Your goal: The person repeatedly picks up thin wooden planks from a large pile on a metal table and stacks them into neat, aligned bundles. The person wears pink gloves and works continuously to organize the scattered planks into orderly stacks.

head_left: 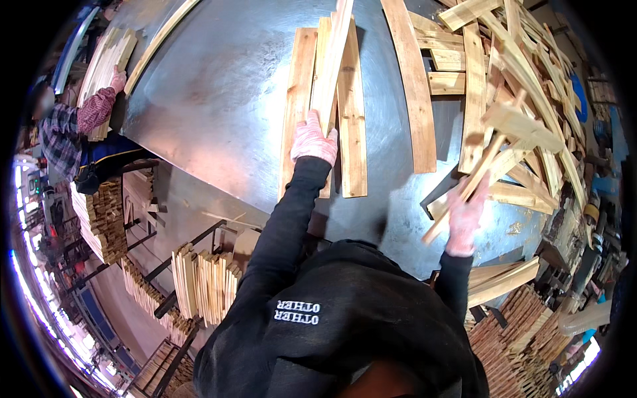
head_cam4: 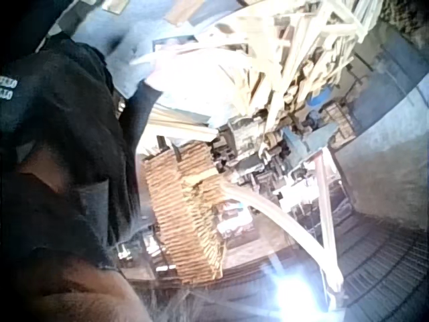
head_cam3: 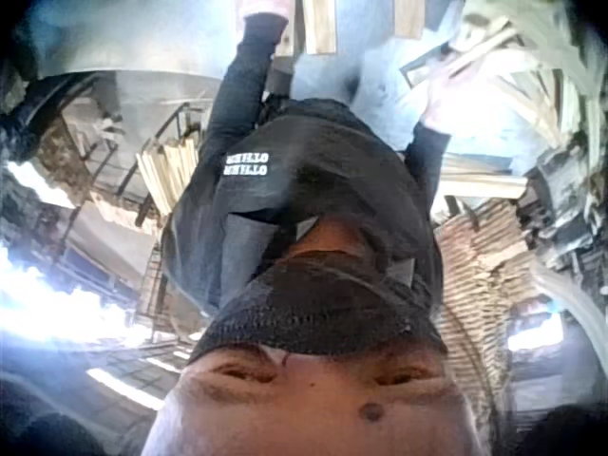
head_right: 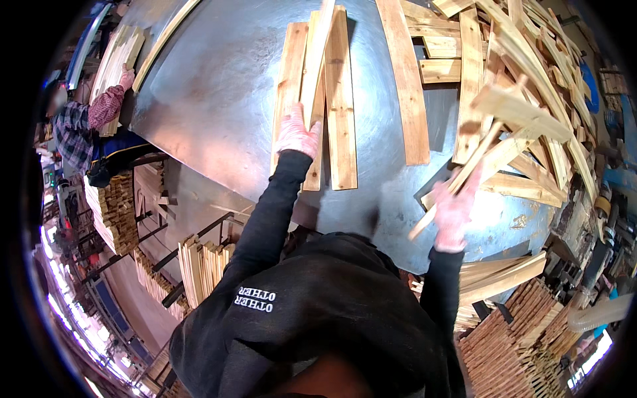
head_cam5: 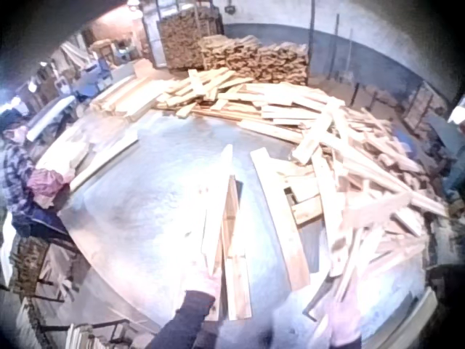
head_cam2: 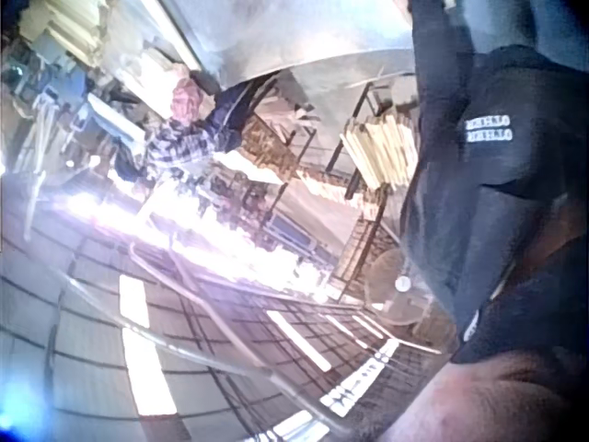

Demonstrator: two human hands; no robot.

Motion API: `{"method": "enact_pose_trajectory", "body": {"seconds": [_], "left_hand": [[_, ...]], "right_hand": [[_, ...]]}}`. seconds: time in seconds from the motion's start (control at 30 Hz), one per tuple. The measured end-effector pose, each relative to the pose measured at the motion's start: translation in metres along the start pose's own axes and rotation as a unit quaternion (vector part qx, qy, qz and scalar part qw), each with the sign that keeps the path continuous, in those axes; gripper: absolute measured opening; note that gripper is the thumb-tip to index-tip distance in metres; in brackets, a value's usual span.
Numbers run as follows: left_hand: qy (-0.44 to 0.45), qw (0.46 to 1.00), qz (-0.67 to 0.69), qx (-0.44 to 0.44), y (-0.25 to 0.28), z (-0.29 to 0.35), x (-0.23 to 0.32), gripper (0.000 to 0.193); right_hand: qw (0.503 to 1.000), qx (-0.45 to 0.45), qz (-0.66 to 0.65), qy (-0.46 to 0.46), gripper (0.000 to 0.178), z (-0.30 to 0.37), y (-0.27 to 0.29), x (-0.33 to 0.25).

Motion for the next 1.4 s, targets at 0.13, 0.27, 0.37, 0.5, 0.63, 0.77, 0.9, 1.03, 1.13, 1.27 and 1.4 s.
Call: {"method": "enact_pose_trajectory", "body": {"seconds": [0.13, 0.27, 0.37, 0.5, 0.63, 0.77, 0.9, 1.03, 1.13, 1.27, 1.4], "left_hand": [[0.018, 0.980, 0.197, -0.034, -0.029, -0.013, -0.054, 0.044], [0.012, 0.911, 0.409, -0.051, -0.023, -0.022, -0.141, 0.031], [0.084, 0.781, 0.614, -0.077, 0.016, -0.002, -0.107, 0.033], [0.002, 0.680, 0.728, -0.088, 0.066, 0.024, -0.058, 0.049], [-0.053, 0.662, 0.746, -0.048, 0.064, 0.025, -0.066, 0.051], [-0.057, 0.778, 0.625, 0.024, 0.062, 0.015, -0.065, 0.052], [-0.029, 0.683, 0.729, -0.022, 0.061, -0.018, -0.111, 0.043], [-0.059, 0.820, 0.569, 0.007, 0.071, -0.045, -0.156, 0.033], [-0.086, 0.844, 0.521, 0.089, 0.114, -0.070, -0.243, 0.038], [-0.374, 0.910, 0.128, 0.126, 0.265, -0.100, -0.277, 0.062], [-0.399, 0.912, -0.032, -0.085, 0.272, -0.126, -0.302, 0.059]], "right_hand": [[0.969, -0.148, -0.195, -0.010, 0.091, 0.039, -0.003, 0.032], [0.914, -0.270, -0.300, -0.032, 0.094, 0.050, 0.005, -0.013], [0.871, -0.303, -0.387, -0.014, 0.091, 0.054, -0.002, -0.017], [0.809, -0.438, -0.382, -0.086, 0.062, 0.056, -0.040, -0.017], [0.918, -0.372, -0.069, 0.119, 0.053, 0.049, -0.116, -0.056], [0.861, -0.456, -0.225, -0.004, 0.048, 0.039, -0.199, -0.079], [0.807, -0.488, -0.313, -0.113, 0.054, 0.063, -0.245, -0.078], [0.476, -0.684, -0.506, -0.224, 0.044, 0.091, -0.315, -0.070], [0.650, -0.594, -0.405, -0.248, 0.041, 0.104, -0.303, -0.086], [0.798, -0.594, 0.094, -0.023, 0.045, 0.094, -0.275, -0.085], [0.735, -0.617, 0.246, 0.137, 0.047, 0.086, -0.295, -0.102]]}}
Point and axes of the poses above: each hand's wrist, its own z-axis away from the middle knuckle, its own y-axis out of the back of the hand, x = y × z, the point moved 3 cm from there along -z, towards the middle knuckle, and after that the axes turned 13 degrees about -y, right-handed, at the moved point
